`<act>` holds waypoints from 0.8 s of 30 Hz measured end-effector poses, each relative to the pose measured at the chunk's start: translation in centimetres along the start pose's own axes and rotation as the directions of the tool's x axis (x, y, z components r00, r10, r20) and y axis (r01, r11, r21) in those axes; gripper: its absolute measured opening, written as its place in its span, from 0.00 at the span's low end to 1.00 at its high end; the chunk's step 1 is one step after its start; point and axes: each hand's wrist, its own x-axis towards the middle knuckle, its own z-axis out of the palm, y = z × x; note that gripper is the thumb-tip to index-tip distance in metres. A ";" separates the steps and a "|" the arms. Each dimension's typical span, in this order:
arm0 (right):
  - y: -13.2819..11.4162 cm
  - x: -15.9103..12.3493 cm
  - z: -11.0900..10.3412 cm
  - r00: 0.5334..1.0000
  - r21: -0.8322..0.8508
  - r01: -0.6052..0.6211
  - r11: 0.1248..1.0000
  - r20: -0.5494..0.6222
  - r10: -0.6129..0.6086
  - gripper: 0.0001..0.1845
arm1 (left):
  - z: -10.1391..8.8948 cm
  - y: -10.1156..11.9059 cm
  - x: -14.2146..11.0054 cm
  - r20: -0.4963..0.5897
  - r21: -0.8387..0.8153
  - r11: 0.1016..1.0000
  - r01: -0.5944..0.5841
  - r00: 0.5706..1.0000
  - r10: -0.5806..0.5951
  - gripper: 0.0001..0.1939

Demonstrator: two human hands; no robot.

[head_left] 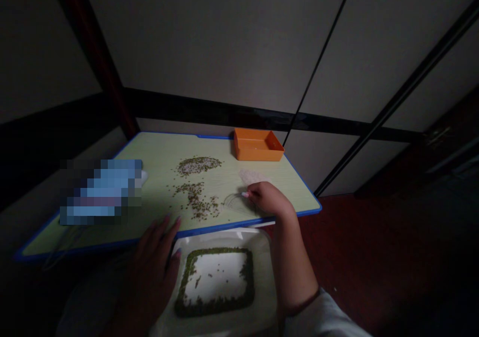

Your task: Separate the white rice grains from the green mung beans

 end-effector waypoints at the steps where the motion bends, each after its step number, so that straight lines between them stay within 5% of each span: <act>1: 0.1 -0.1 0.0 1.000 0.029 0.012 1.000 0.001 -0.012 0.13 | 0.0 0.0 0.0 -0.002 0.000 1.000 -0.009 1.000 0.009 0.29; 8: 0.2 -0.4 -0.1 0.997 0.134 0.043 0.990 0.064 -0.052 0.15 | -0.2 0.1 0.0 0.007 0.024 1.000 -0.012 1.000 0.012 0.30; 24: -1.5 0.0 0.3 0.999 -0.038 0.039 0.999 0.039 -0.038 0.14 | -0.2 0.2 0.0 0.014 0.027 0.999 -0.025 1.000 0.024 0.30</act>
